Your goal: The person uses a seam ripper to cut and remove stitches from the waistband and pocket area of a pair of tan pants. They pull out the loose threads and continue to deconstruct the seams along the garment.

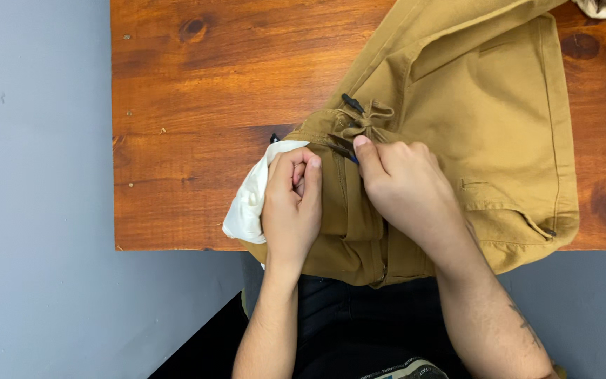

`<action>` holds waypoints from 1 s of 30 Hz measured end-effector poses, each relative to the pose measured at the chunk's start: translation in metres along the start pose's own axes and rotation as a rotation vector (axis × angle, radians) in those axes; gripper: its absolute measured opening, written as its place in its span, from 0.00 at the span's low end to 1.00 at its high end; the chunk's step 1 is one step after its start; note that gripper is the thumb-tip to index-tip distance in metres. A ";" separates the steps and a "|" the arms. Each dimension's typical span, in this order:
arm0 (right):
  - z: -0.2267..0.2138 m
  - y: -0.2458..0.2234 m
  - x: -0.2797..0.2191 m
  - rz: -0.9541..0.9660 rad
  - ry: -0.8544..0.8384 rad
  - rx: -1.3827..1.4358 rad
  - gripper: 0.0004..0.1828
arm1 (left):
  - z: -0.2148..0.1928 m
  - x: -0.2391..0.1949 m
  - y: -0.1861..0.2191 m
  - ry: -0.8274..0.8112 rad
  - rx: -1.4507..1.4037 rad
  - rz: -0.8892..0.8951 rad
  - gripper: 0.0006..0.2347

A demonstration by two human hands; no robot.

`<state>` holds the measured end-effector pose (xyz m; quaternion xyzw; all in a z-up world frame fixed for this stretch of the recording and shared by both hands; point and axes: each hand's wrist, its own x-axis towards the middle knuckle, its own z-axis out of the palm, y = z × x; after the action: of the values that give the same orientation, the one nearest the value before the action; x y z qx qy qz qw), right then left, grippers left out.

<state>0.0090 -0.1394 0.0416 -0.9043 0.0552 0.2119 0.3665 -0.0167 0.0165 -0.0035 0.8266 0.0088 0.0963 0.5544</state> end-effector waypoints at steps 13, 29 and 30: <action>0.029 0.025 0.011 -0.005 0.245 0.176 0.30 | 0.004 0.006 0.002 0.032 0.206 0.190 0.04; 0.017 0.033 -0.021 -0.080 0.155 0.141 0.32 | -0.072 -0.056 0.018 -0.390 0.188 0.149 0.12; 0.011 0.038 -0.029 -0.081 0.153 0.141 0.32 | -0.109 -0.075 -0.001 -0.389 0.188 0.148 0.12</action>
<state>-0.0303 -0.1607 0.0226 -0.8914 0.0613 0.1228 0.4320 -0.1085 0.1074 0.0238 0.8762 -0.1497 -0.0258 0.4575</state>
